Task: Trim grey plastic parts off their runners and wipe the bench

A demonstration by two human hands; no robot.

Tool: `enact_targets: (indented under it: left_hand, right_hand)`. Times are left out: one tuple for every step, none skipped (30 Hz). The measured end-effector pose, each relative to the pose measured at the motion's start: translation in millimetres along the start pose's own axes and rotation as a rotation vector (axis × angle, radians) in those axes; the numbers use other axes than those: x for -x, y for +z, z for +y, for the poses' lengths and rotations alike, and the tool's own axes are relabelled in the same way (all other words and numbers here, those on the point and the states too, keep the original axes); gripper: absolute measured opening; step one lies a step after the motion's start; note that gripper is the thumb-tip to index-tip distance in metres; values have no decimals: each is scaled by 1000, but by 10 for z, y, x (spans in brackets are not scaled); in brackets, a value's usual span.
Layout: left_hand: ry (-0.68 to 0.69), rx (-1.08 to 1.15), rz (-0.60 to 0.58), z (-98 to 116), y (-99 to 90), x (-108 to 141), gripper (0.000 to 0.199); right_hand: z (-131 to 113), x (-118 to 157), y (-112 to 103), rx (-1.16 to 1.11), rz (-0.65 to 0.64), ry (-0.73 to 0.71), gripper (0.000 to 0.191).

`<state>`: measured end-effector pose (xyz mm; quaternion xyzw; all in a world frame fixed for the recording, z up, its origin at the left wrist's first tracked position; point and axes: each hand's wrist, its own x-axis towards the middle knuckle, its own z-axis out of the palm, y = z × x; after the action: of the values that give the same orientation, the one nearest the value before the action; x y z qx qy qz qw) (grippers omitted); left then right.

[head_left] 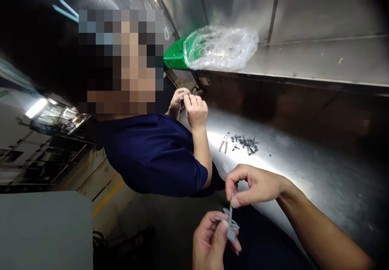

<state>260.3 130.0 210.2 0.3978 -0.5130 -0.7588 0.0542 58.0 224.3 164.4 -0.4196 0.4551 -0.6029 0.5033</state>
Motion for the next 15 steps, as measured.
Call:
enact_targets:
  left_hand:
    - [20,13,4,1,4,3,50]
    - [35,14,2,7,3,2,47]
    - [44,6,-4,14,-4,2,43]
    - [49,-2,-23,21,-17,2,40]
    - [50,-10,-47,28,-33,4,38]
    - [54,-13,-73,33,-49,8,36]
    - [55,-13,-96,37,-63,12,34]
    - [54,-7,-116,41,-73,18,32]
    - [52,5,-130,44,-76,23,29]
    - [46,23,-140,46,-75,28,28]
    - [42,46,-152,47,-70,33,26]
    - [41,69,-173,45,-65,36,25]
    - [41,90,-197,41,-61,38,24]
    - [45,111,-222,34,-60,39,23]
    - [48,126,-244,24,-64,38,21]
  right_hand:
    - [-18,-2,5,8,4,-27,32]
    - [-32,-3,8,16,7,-52,31]
    - [-44,-3,12,20,8,-74,30]
    - [-56,-3,19,21,11,-92,29]
    - [-68,-2,29,21,12,-106,29]
    - [-81,0,45,19,12,-119,28]
    - [-96,1,65,14,13,-134,27]
    - [-113,0,90,7,15,-153,26]
    - [-130,-2,118,-1,15,-172,24]
    - [-147,-6,147,-8,15,-190,22]
    - [-163,-12,177,-18,14,-211,20]
    - [-176,-20,205,-33,13,-235,18]
    - [-185,-29,231,-48,11,-256,17]
    - [-192,-38,252,-64,9,-274,17]
    - [-194,-47,270,-79,7,-287,17]
